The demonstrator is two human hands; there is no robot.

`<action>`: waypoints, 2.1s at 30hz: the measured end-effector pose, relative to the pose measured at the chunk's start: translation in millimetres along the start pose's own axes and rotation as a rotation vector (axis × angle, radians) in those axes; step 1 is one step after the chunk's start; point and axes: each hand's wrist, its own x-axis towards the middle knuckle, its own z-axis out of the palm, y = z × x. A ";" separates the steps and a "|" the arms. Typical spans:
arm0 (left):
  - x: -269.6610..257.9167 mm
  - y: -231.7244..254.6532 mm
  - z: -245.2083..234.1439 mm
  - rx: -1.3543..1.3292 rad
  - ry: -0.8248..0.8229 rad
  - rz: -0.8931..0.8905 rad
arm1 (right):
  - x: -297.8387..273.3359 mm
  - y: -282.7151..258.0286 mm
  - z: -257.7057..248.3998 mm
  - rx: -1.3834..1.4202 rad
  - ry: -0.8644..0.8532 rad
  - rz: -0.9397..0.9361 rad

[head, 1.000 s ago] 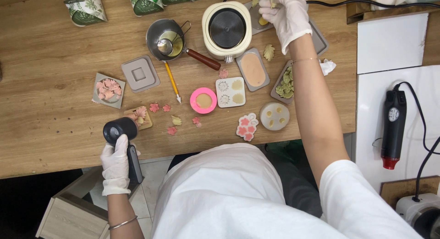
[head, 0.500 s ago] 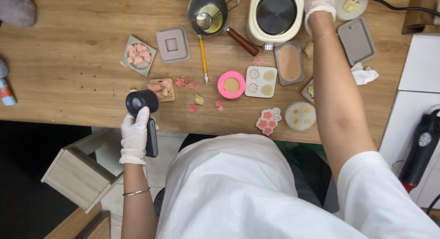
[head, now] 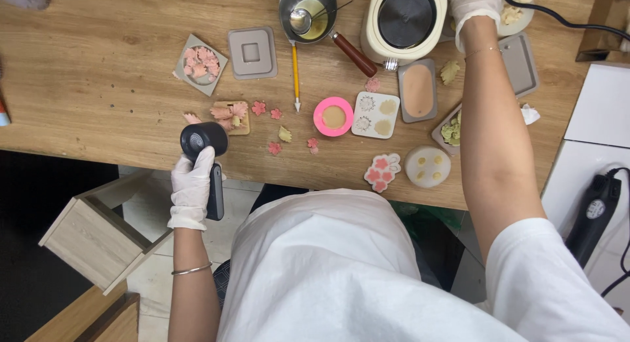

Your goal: Assembling and decorating wax candle components on a workbench.

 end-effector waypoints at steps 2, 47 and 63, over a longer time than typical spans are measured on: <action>3.0 -2.9 1.4 0.019 0.012 -0.008 | -6.7 5.8 -10.8 -0.074 0.038 -0.032; -14.5 14.2 1.0 0.007 0.018 -0.026 | -9.6 48.5 -30.9 -0.579 0.273 -0.154; 31.5 2.9 -10.1 -0.109 -0.092 -0.046 | -239.5 -230.1 104.6 0.966 -0.549 0.546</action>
